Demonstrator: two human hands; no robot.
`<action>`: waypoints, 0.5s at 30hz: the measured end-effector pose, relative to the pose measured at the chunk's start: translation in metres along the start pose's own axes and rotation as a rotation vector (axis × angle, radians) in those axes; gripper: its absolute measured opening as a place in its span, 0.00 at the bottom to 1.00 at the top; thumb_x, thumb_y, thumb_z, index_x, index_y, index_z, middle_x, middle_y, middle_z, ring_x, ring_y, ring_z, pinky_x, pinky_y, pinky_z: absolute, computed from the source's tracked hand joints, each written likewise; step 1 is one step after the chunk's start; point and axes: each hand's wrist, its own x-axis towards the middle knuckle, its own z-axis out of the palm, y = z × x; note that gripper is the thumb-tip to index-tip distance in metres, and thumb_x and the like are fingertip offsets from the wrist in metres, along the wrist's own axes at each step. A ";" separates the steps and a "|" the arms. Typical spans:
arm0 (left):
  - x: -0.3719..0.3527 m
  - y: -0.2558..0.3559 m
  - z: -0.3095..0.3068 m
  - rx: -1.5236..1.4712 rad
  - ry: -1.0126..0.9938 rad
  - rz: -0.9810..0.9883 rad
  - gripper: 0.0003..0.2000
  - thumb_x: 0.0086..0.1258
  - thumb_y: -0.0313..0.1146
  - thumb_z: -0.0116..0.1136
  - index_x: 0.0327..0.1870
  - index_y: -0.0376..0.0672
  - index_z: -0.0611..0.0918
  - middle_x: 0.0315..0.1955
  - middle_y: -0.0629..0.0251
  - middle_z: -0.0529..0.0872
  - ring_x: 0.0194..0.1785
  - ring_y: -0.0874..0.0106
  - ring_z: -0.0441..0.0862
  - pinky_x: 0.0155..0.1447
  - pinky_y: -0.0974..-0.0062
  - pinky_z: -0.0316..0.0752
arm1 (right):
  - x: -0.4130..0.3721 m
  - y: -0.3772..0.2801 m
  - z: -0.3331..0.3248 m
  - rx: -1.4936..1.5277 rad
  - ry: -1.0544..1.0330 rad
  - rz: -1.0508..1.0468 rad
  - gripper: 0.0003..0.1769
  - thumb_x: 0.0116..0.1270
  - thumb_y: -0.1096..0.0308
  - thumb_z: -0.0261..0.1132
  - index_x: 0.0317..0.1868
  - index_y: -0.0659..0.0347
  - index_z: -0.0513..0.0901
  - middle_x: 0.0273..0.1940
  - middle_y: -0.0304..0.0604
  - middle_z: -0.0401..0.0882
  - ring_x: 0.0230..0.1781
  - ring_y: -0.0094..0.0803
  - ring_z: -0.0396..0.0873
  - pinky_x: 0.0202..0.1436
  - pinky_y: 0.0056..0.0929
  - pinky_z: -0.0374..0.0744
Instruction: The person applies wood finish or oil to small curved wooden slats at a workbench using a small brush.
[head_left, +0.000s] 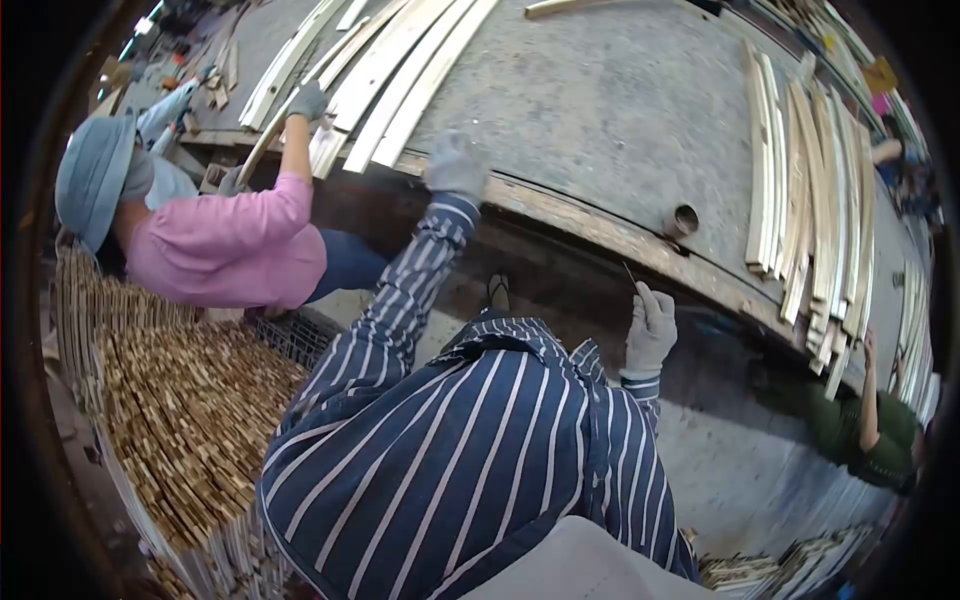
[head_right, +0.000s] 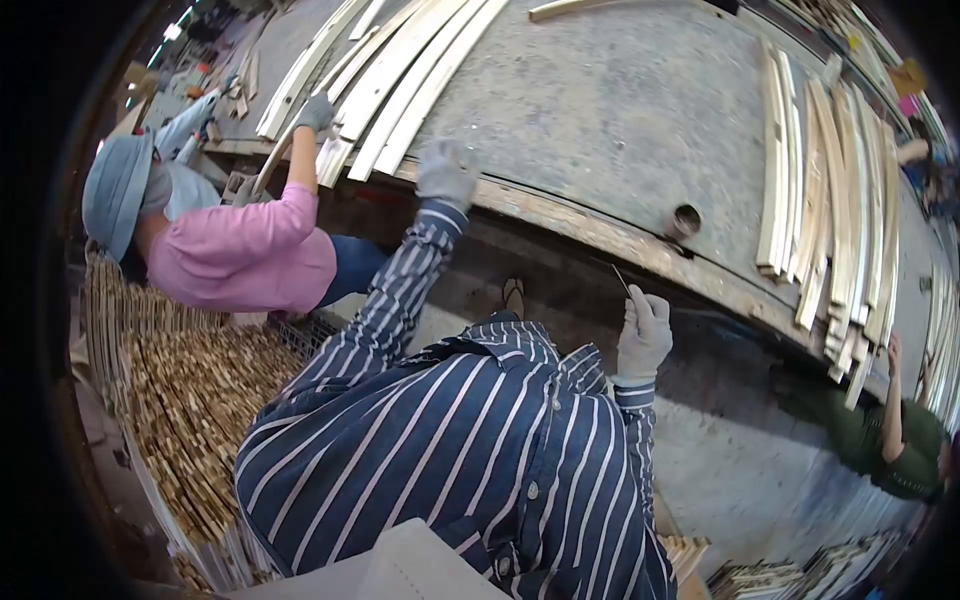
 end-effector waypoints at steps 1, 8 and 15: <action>0.016 -0.024 0.006 0.123 -0.093 -0.147 0.22 0.59 0.44 0.65 0.53 0.46 0.80 0.51 0.58 0.77 0.56 0.57 0.73 0.58 0.61 0.71 | 0.012 -0.004 0.010 -0.007 -0.024 -0.011 0.15 0.63 0.76 0.66 0.49 0.55 0.86 0.35 0.43 0.78 0.31 0.35 0.80 0.36 0.29 0.78; 0.115 -0.130 0.036 0.284 -0.482 -0.331 0.32 0.57 0.45 0.67 0.63 0.42 0.72 0.55 0.56 0.78 0.61 0.59 0.75 0.63 0.58 0.68 | 0.089 -0.057 0.093 0.041 -0.085 -0.082 0.13 0.63 0.73 0.66 0.48 0.54 0.86 0.37 0.44 0.80 0.35 0.38 0.81 0.39 0.31 0.78; 0.086 -0.172 0.091 -0.983 -0.922 -0.342 0.22 0.51 0.37 0.72 0.40 0.29 0.81 0.31 0.54 0.85 0.31 0.67 0.84 0.32 0.67 0.81 | 0.109 -0.075 0.128 0.051 -0.192 -0.025 0.12 0.64 0.71 0.65 0.48 0.54 0.86 0.35 0.44 0.80 0.33 0.39 0.79 0.37 0.32 0.76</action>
